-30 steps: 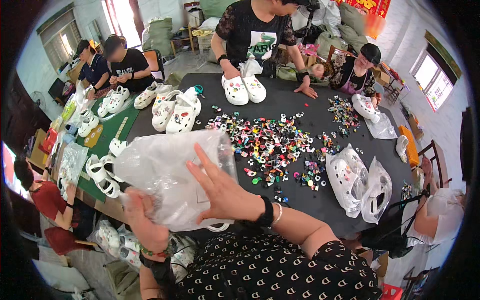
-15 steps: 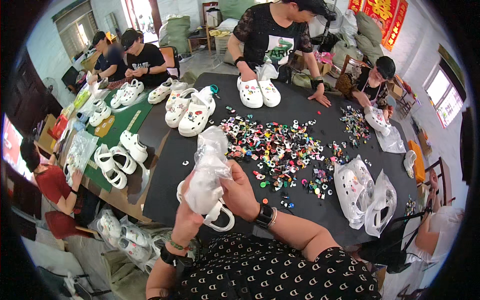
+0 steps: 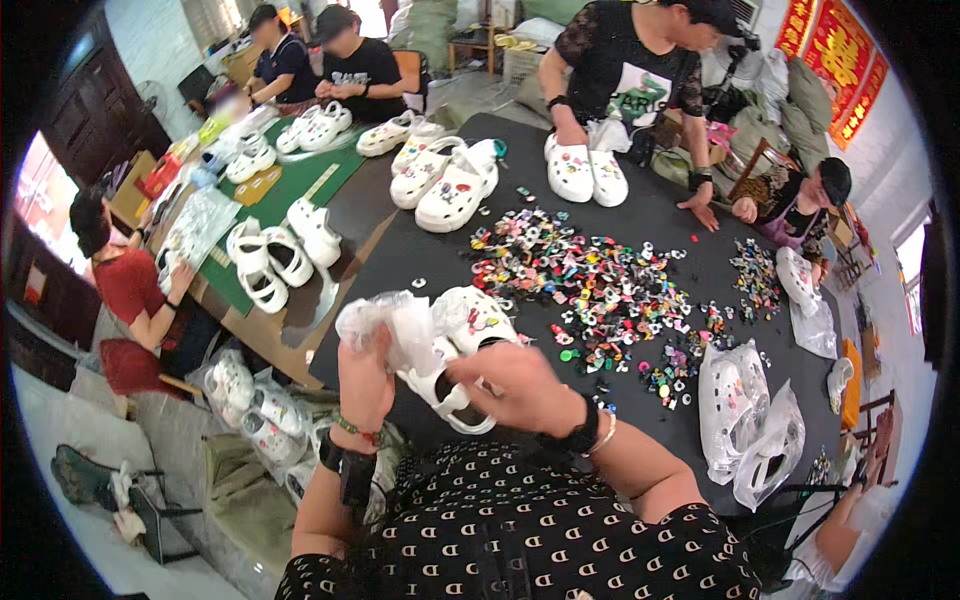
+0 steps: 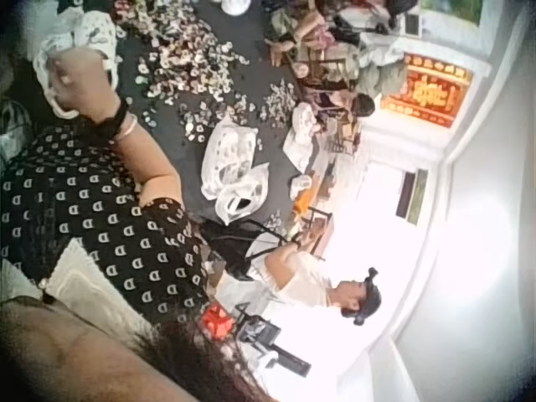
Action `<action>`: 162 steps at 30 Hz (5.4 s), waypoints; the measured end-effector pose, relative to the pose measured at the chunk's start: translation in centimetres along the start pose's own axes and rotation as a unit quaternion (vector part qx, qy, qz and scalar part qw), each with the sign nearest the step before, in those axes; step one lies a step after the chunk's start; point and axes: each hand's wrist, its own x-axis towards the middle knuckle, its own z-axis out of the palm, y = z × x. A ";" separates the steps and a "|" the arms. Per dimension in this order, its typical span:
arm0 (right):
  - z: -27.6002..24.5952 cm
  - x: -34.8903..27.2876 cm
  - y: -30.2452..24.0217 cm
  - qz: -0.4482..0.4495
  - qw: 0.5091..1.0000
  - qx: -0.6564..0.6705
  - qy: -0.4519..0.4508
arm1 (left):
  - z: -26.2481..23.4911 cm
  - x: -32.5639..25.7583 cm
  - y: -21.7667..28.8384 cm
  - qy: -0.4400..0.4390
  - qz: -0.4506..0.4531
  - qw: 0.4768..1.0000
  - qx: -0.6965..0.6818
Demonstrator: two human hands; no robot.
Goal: Applying decorative charms and accessories to foam clogs.
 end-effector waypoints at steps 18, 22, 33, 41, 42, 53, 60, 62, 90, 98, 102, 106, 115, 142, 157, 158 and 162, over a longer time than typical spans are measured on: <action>-0.2 4.8 0.4 -0.026 0.990 0.036 -0.131 | -0.8 0.5 0.9 -0.156 -0.313 0.936 0.032; 1.1 4.6 2.2 -0.008 0.998 0.046 -0.045 | -0.6 -0.5 0.9 -0.149 -0.223 0.958 -0.099; 1.2 3.5 4.9 0.217 0.974 0.012 0.062 | -3.4 -6.3 -8.3 -0.399 -0.003 0.752 0.525; 1.3 1.4 4.8 0.125 0.980 -0.069 -0.141 | -3.9 -6.0 -6.2 -0.375 -0.045 0.783 0.495; 1.9 0.6 5.4 0.120 0.971 -0.083 -0.187 | -4.0 -5.8 -6.0 -0.376 -0.044 0.782 0.495; 7.3 1.1 10.1 0.276 0.888 -0.021 -0.368 | -6.2 -3.7 -10.2 -0.071 0.068 0.824 0.558; 11.9 -3.1 10.3 0.255 0.958 -0.075 -0.110 | -6.4 -3.7 -9.9 -0.138 -0.037 0.825 0.547; 12.0 -3.4 9.7 0.276 0.953 -0.064 -0.112 | -6.8 -3.7 -10.3 -0.136 0.028 0.792 0.594; 11.2 1.2 10.7 0.051 0.902 -0.382 -0.193 | -4.5 -1.2 -15.0 -0.094 0.011 0.584 0.806; 11.1 1.6 11.9 0.064 0.926 -0.306 -0.210 | -4.0 -0.2 -13.6 -0.114 -0.057 0.615 0.778; 5.5 0.6 10.9 0.099 0.946 -0.208 -0.229 | -4.0 -0.8 -12.8 -0.163 -0.053 0.603 0.779; -0.1 -3.0 12.6 0.261 0.933 -0.206 -0.138 | -5.0 -1.3 -13.5 -0.163 -0.016 0.602 0.782; 3.3 -10.5 15.6 0.446 0.876 0.100 -0.153 | -6.8 0.8 -13.4 -0.229 0.039 0.587 0.775; 5.2 -12.2 13.3 0.329 0.917 0.115 -0.195 | -7.5 6.5 -3.3 -0.268 0.055 0.582 0.766; -1.3 -11.0 27.1 0.428 0.872 -0.235 0.007 | -3.2 -3.7 -9.4 -0.068 -0.205 0.893 0.395; -1.2 -10.9 27.0 0.421 0.875 -0.239 0.011 | -3.7 -3.9 -9.5 -0.062 -0.198 0.887 0.413; -1.5 -11.0 27.8 0.438 0.862 -0.251 -0.044 | -6.5 -3.9 -11.7 -0.062 -0.194 0.863 0.462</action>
